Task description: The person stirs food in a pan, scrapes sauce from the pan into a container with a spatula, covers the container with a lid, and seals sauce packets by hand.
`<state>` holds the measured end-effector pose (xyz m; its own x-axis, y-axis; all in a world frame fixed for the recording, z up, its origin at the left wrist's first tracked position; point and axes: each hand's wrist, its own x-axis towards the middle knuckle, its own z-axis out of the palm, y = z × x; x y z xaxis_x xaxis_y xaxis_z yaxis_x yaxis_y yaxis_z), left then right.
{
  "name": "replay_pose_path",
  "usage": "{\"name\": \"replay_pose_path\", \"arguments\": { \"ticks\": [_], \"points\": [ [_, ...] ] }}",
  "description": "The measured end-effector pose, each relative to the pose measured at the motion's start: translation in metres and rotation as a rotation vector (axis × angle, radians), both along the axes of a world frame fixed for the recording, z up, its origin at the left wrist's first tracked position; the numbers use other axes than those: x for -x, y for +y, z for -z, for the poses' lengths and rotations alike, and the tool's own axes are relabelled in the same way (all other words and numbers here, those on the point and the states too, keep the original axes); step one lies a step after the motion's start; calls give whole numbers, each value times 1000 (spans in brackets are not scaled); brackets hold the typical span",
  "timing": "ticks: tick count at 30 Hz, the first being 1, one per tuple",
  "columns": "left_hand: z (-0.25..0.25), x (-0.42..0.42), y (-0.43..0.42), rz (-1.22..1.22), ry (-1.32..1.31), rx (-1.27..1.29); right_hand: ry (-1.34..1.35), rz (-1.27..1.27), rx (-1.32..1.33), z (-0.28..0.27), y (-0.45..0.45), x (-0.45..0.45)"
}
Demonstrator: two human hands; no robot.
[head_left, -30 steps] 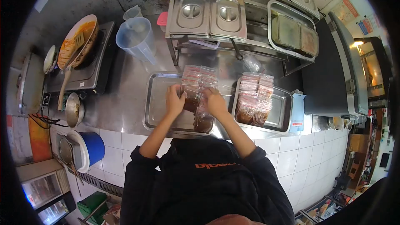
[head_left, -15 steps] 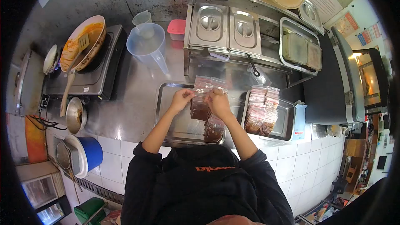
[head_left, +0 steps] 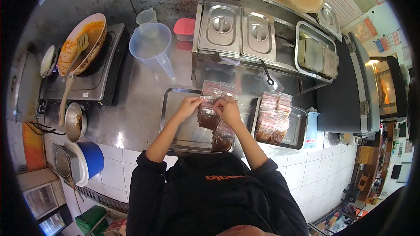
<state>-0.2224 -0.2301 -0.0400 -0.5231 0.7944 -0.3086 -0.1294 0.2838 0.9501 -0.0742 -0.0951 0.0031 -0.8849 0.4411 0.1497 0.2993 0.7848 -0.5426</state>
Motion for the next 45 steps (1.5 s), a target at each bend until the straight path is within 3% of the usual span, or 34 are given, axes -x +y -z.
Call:
{"name": "replay_pose_path", "arguments": {
  "ticks": [4,6,10,12,13,15,19,21,22,28,30,37,39,42,45],
  "points": [
    [-3,3,2,-3,-31,-16,111,-258,-90,-23,-1,-3],
    [-4,2,4,30,-186,-78,44,-287,107,-25,-1,-4],
    [7,4,3,68,-84,-88,78,-75,120,-2,9,10],
    [-1,2,2,-19,-451,-109,83,28,110,5,10,15],
    [-2,0,2,-21,-449,-108,85,27,111,5,9,16],
    [-2,-6,0,98,-26,-195,119,82,304,5,7,18],
    [-3,-6,0,79,98,-165,190,76,237,-4,14,14],
    [-3,-3,3,88,89,-130,-85,-70,435,-7,26,11],
    [-3,-1,8,90,87,-130,-86,-67,436,-4,28,14],
    [5,11,45,-78,362,-52,-121,219,419,13,34,33],
    [4,7,48,-229,525,-50,-6,262,228,16,28,33],
    [5,12,47,-272,567,77,118,337,210,20,22,38],
    [9,22,45,-102,332,42,59,397,432,12,21,36],
    [15,31,41,-22,256,-132,95,408,467,9,19,32],
    [10,36,40,-12,220,-147,146,317,417,15,16,27]
  ]
}}
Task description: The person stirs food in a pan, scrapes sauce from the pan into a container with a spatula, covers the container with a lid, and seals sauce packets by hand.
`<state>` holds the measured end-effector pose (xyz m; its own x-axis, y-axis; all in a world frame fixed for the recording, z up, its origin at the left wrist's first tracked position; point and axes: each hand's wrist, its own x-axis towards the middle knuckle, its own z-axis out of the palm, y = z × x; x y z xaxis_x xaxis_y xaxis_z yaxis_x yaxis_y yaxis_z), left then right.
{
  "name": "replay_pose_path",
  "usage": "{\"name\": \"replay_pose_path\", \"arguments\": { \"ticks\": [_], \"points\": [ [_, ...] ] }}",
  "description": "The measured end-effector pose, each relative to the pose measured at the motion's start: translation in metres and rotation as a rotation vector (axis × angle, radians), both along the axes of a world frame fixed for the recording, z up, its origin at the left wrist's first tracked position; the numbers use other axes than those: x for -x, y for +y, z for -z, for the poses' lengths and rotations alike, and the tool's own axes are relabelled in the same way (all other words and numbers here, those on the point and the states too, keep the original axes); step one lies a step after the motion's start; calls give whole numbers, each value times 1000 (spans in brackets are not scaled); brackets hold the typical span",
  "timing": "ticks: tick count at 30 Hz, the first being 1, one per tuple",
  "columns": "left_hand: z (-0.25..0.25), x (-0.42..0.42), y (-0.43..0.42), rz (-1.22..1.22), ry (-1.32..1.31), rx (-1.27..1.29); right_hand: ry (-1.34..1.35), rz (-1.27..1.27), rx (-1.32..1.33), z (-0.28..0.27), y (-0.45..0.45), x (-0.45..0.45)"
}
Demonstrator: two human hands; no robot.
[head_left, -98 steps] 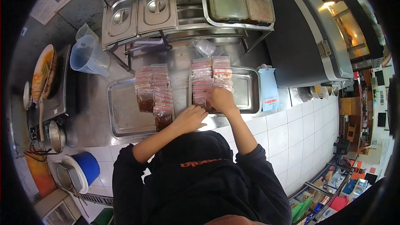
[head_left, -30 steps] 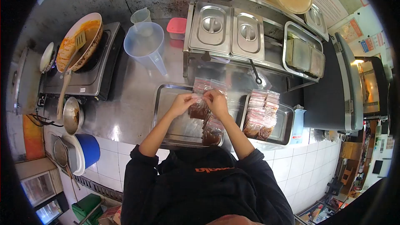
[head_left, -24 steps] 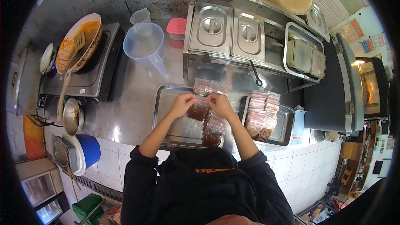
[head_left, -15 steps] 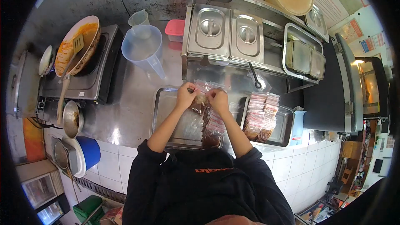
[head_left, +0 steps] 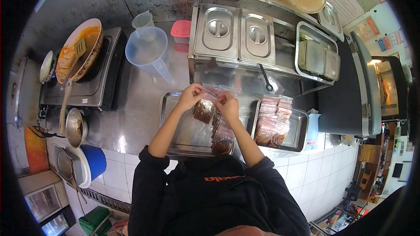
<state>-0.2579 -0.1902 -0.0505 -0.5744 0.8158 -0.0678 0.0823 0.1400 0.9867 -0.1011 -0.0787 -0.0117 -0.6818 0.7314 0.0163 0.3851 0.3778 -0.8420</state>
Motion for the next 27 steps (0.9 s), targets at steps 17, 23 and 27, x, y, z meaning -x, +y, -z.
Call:
{"name": "replay_pose_path", "arguments": {
  "ticks": [17,23,27],
  "points": [
    [-22,15,2,193,-6,8,29,-272,-381,-17,-17,-6],
    [-5,17,-8,236,-53,-40,2,-152,-354,-16,-8,3],
    [-44,-15,-20,155,-145,-90,62,-15,-132,-13,-15,4]
  ]
}}
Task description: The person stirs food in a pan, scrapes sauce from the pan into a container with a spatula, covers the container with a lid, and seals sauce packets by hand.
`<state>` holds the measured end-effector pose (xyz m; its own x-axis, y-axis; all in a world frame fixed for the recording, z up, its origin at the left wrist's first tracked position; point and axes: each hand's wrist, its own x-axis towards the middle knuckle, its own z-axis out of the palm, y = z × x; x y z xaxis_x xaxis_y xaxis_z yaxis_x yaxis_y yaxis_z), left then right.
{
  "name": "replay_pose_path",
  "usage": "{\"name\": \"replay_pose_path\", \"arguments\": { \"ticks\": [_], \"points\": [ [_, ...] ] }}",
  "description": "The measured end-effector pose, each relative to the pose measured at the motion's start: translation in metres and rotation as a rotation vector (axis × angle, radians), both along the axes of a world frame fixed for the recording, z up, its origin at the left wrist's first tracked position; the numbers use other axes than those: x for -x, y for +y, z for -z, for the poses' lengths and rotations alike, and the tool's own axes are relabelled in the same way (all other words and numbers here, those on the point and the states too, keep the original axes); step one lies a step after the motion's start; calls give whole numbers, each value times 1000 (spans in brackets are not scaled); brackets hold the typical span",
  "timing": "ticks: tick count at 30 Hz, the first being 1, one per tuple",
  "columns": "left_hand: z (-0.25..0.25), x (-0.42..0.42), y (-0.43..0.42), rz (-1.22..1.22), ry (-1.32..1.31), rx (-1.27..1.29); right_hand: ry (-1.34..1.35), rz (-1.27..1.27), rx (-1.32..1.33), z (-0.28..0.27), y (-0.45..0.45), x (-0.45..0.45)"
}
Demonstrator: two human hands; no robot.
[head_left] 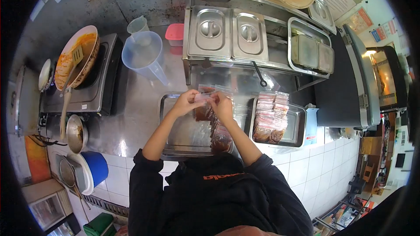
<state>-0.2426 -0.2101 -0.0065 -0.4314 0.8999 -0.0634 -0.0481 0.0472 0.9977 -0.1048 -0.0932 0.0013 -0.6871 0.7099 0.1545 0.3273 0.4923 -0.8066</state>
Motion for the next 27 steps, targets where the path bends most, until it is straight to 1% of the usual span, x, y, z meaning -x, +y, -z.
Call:
{"name": "replay_pose_path", "arguments": {
  "ticks": [1,2,3,4,6,7,8,9,10,11,12,13,14,15,16,17,18,20,21,23,24,26,27],
  "points": [
    [-2,-6,-3,11,-1,-3,13,48,176,-2,-3,-2],
    [-4,-10,-6,-24,93,-5,11,63,172,-4,-3,-5],
    [-5,-15,-8,-54,183,-11,28,17,188,-7,-2,-10],
    [-8,-22,-9,-24,172,-20,42,-22,202,-12,0,-18],
    [-17,-40,-6,-77,303,-57,15,-176,86,-25,9,-43],
    [-31,-53,1,-42,287,-72,134,-166,73,-28,9,-57],
    [-46,-64,7,-42,430,-103,214,-166,-39,-31,12,-73],
    [-57,-73,13,-50,575,-134,210,-133,-77,-45,16,-90],
    [-65,-84,24,-36,568,-143,209,-107,-111,-61,22,-108],
    [-72,-99,40,-12,617,-200,205,-97,-114,-71,33,-124],
    [-82,-115,56,12,667,-254,191,-76,-202,-81,47,-143],
    [-94,-132,75,25,642,-287,178,-56,-289,-90,61,-161],
    [-97,-147,95,68,681,-289,150,-27,-380,-98,77,-182],
    [-100,-161,118,110,721,-293,107,-21,-410,-107,95,-201],
    [-97,-178,144,144,700,-369,85,25,-468,-120,109,-220],
    [-105,-197,164,150,685,-415,-12,61,-466,-128,123,-239],
    [-110,-213,182,153,685,-420,-38,89,-474,-126,141,-258],
    [-119,-240,214,384,760,-79,-98,132,-463,-125,168,-285],
    [-116,-252,230,384,763,-81,-96,133,-465,-119,183,-296],
    [-95,-271,260,407,872,23,-128,91,-407,-94,214,-312],
    [-82,-275,272,408,876,24,-125,92,-406,-77,227,-316],
    [-55,-276,293,392,1219,-51,-187,84,-277,-44,245,-317],
    [-50,-275,299,434,1262,-3,-171,57,-291,-39,247,-312]
  ]
}}
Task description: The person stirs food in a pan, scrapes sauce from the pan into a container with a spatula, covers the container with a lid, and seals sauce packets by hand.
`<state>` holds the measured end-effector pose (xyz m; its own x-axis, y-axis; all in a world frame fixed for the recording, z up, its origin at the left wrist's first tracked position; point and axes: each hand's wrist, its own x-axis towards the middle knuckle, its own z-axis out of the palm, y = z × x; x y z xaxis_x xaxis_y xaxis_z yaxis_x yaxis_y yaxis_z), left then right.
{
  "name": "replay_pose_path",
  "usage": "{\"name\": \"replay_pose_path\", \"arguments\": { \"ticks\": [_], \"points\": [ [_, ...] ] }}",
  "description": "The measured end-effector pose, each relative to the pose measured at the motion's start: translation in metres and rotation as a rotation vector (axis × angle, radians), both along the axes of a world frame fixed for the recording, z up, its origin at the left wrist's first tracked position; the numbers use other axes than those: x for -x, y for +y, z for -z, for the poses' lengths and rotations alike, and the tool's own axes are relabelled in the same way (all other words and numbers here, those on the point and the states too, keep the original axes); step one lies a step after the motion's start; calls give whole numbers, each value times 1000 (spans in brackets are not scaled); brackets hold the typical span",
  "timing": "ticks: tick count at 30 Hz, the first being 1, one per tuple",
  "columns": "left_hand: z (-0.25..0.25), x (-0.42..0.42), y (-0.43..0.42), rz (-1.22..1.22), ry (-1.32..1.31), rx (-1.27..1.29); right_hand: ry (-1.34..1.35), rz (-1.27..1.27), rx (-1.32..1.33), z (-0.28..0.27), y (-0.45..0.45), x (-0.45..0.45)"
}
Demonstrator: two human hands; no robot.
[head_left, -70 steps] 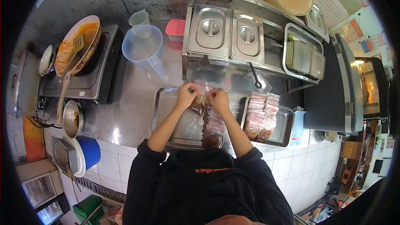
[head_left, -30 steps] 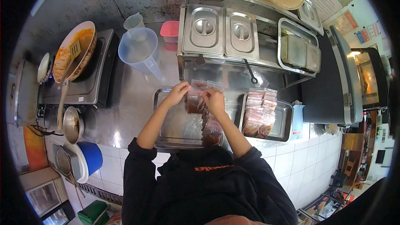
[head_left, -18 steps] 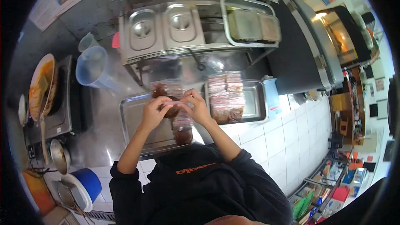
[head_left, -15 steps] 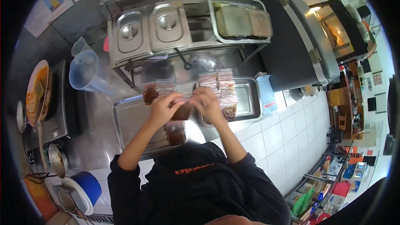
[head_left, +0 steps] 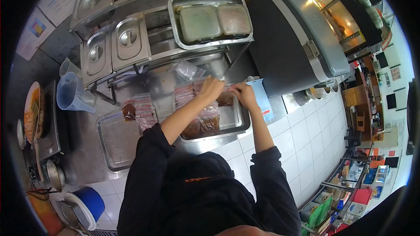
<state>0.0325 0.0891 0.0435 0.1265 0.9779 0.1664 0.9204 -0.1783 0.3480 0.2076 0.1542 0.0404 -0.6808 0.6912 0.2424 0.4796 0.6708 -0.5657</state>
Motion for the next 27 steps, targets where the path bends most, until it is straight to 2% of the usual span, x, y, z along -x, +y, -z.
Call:
{"name": "replay_pose_path", "arguments": {
  "ticks": [5,7,10,14,15,17,19,21,23,24,26,27],
  "points": [
    [1,2,8,-2,70,-20,126,98,103,11,2,7],
    [9,3,5,12,78,-14,189,-37,-134,9,-2,2],
    [23,-2,-5,91,6,0,78,-14,-43,11,-20,-10],
    [10,-7,-11,188,-38,371,59,-9,119,5,-25,-16],
    [19,-6,-9,192,-39,373,23,23,148,9,-22,-12],
    [42,-2,1,108,117,82,-13,59,172,22,-13,-3],
    [32,-1,16,71,130,148,156,122,225,43,-4,10],
    [33,1,23,-15,243,-72,144,143,169,45,-3,17],
    [33,1,30,-48,266,-13,269,220,-224,36,-9,24],
    [31,2,31,-81,290,46,267,214,-224,29,-19,27],
    [28,6,30,-101,284,72,209,543,-285,19,-46,25],
    [26,9,28,-112,281,98,209,534,-285,19,-54,22]
  ]
}}
